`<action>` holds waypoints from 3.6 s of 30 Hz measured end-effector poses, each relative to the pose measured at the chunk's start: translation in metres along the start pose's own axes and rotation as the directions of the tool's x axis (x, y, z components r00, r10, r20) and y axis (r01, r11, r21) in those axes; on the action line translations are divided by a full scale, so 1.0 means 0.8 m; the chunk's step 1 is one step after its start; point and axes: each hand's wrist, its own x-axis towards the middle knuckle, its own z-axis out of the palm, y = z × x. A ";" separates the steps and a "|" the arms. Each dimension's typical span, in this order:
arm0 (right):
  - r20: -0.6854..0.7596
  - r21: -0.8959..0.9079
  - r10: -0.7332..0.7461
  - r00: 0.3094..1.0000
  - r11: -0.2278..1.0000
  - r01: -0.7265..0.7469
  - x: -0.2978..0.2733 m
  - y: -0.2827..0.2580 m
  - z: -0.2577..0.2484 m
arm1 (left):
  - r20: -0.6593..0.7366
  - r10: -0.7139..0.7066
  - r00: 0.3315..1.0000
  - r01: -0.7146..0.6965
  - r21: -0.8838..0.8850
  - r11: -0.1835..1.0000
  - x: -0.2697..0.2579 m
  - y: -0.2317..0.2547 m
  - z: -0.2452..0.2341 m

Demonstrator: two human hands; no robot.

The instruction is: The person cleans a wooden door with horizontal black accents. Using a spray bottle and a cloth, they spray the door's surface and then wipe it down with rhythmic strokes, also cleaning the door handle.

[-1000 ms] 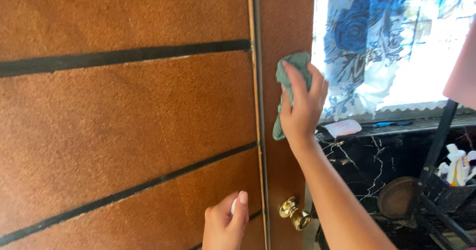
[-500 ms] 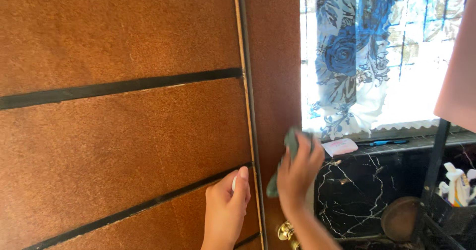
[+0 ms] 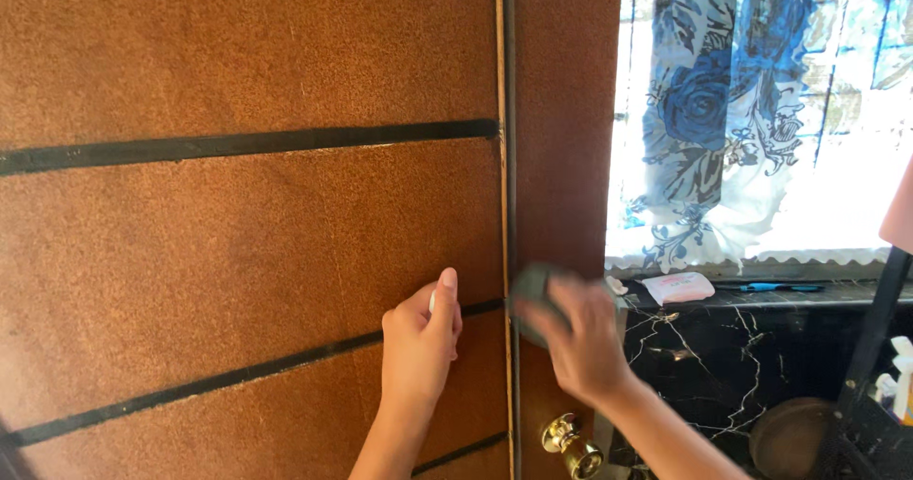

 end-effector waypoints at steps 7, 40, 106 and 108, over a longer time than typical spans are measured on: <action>0.224 0.001 -0.178 0.958 0.983 0.182 -0.022 0.028 -0.017 | 0.006 -0.064 0.998 0.064 0.015 0.998 -0.012 -0.011 0.010; 0.829 0.464 0.557 0.040 -0.648 -0.604 -0.282 -0.037 0.013 | 0.016 -0.279 0.960 0.277 0.091 0.957 -0.090 -0.105 0.063; 0.743 0.633 0.602 -0.294 -0.774 0.016 -0.300 -0.161 0.086 | 0.020 -0.234 0.972 0.229 0.145 0.963 -0.141 -0.181 0.081; 0.713 0.663 0.636 -0.295 -0.749 -0.012 -0.279 -0.164 0.086 | 0.026 -0.245 0.969 0.243 0.056 0.968 -0.140 -0.183 0.073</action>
